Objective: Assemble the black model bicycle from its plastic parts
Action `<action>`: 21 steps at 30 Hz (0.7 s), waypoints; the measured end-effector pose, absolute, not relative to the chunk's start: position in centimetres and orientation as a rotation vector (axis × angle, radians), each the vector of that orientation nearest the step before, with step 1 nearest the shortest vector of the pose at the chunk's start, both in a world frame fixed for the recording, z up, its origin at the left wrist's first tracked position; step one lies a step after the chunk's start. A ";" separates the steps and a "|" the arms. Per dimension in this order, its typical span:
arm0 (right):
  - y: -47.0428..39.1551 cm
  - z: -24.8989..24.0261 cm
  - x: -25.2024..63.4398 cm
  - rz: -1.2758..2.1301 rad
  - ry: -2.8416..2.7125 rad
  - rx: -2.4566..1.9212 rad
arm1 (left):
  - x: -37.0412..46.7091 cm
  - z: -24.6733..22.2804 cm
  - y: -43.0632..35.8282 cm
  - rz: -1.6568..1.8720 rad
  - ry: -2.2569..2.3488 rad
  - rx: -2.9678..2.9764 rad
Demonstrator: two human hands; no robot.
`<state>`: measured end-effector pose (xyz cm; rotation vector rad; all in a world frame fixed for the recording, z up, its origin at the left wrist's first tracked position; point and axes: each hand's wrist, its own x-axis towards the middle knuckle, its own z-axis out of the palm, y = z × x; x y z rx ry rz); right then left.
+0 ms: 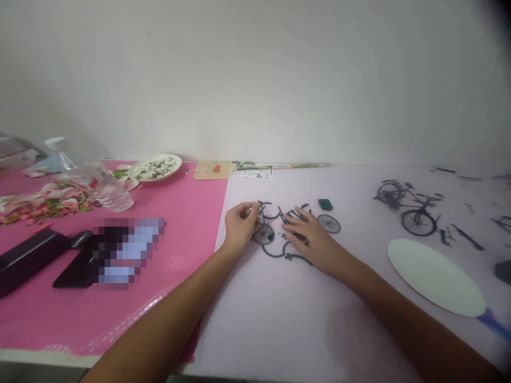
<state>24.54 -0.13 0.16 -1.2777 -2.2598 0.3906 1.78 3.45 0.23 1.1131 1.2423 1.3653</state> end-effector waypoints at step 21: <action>0.9 -1.0 25.1 0.346 -2.205 -1.284 | 1.9 0.5 3.2 1.301 1.238 1.125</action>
